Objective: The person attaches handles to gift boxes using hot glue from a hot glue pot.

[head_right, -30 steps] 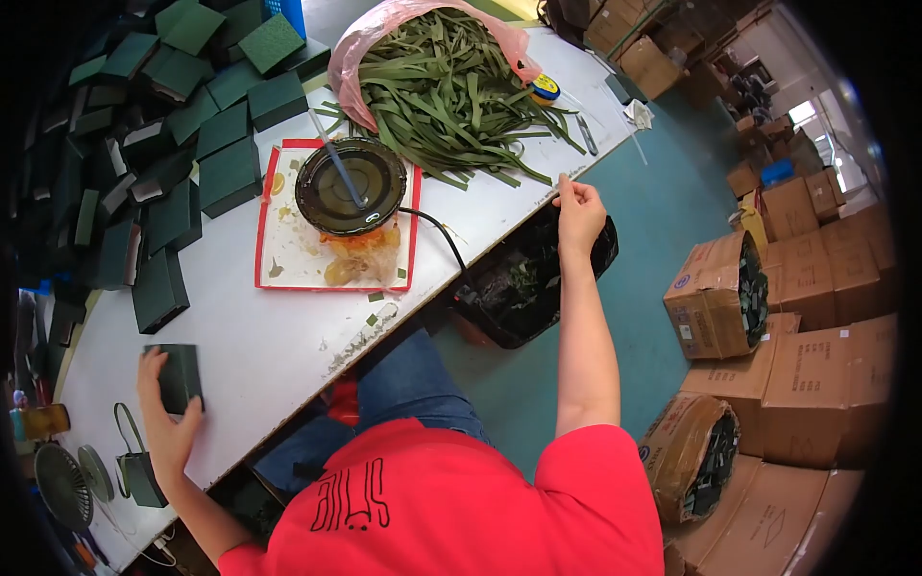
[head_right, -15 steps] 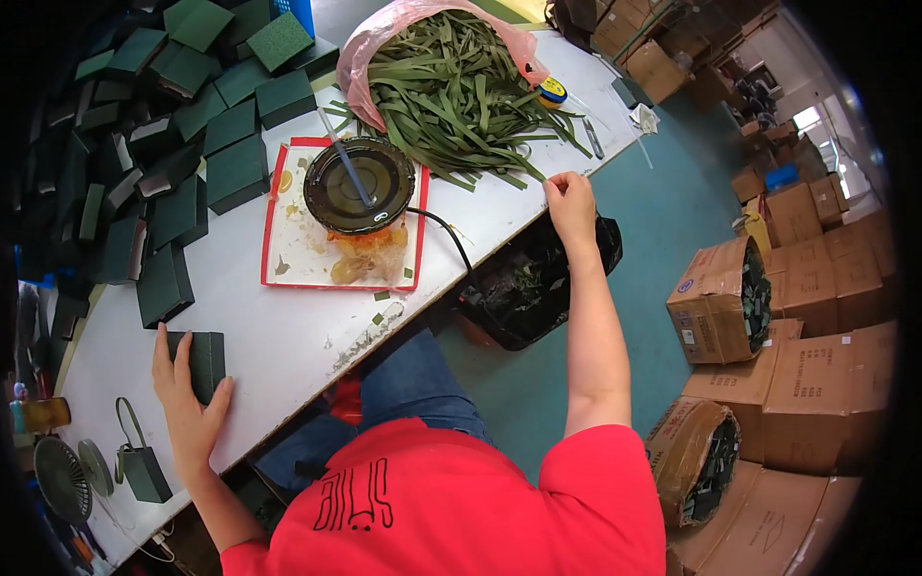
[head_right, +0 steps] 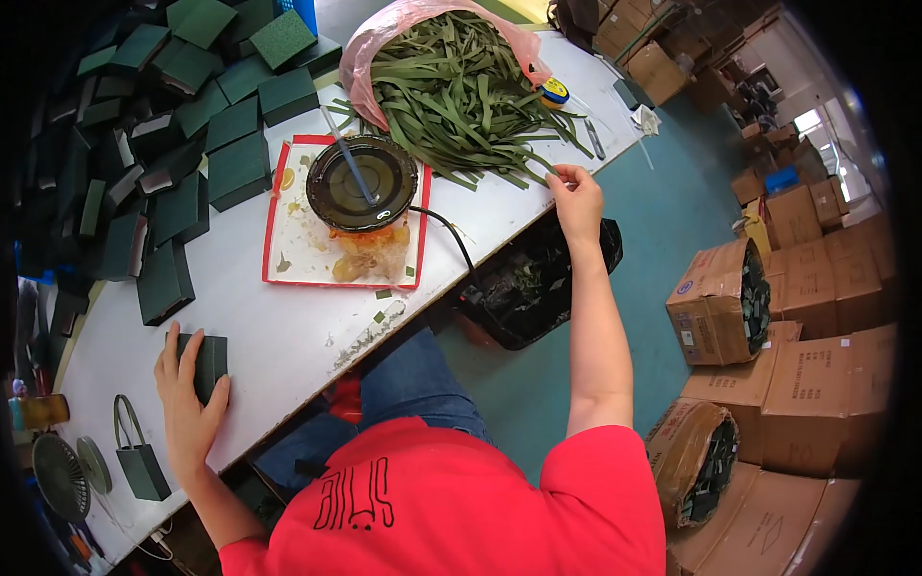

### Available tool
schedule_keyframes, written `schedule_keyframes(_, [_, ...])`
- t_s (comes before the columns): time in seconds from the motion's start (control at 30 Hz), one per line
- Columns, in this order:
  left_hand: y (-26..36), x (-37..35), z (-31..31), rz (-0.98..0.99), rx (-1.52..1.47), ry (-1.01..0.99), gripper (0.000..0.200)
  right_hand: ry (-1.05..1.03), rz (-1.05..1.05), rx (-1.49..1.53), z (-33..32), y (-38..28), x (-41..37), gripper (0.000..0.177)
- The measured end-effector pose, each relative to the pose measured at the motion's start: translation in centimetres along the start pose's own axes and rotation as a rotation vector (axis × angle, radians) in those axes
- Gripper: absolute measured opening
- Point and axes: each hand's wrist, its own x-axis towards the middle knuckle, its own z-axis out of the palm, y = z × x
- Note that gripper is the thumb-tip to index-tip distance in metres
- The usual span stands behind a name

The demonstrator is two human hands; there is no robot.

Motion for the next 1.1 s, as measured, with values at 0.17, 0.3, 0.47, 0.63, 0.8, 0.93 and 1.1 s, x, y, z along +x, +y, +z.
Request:
schedule_keyframes(0.17, [0.0,0.2,0.2,0.055,0.021,0.014,0.053,-0.016,0.055,0.285,-0.9,-3.5,-0.9,0.032])
schedule_keyframes(0.3, [0.0,0.4,0.7,0.067,0.029,0.061,0.051,-0.122,0.049,0.512,-1.4,-7.4,-2.0,0.033])
schedule_keyframes(0.47, [0.1,0.3,0.9,0.07,0.036,0.086,0.051,-0.325,0.058,0.866,-2.8,-10.4,-2.4,0.027])
schedule_keyframes(0.63, [0.2,0.2,0.8,0.061,0.053,0.084,0.051,-0.413,0.055,0.811,-4.4,-16.2,-5.2,0.028])
schedule_keyframes(0.8, [0.0,0.1,1.0,0.051,0.086,0.077,0.056,-0.551,0.014,0.621,-8.1,-20.5,-9.6,0.023])
schedule_keyframes(0.93, [0.4,0.0,1.2,0.008,0.005,0.156,0.067,-0.637,-0.358,0.416,-7.7,-21.4,-11.1,0.019])
schedule_keyframes(1.1, [0.0,0.1,1.2,0.008,0.074,0.102,0.072,-0.632,-0.305,0.593,-0.4,-20.1,-13.3,0.012])
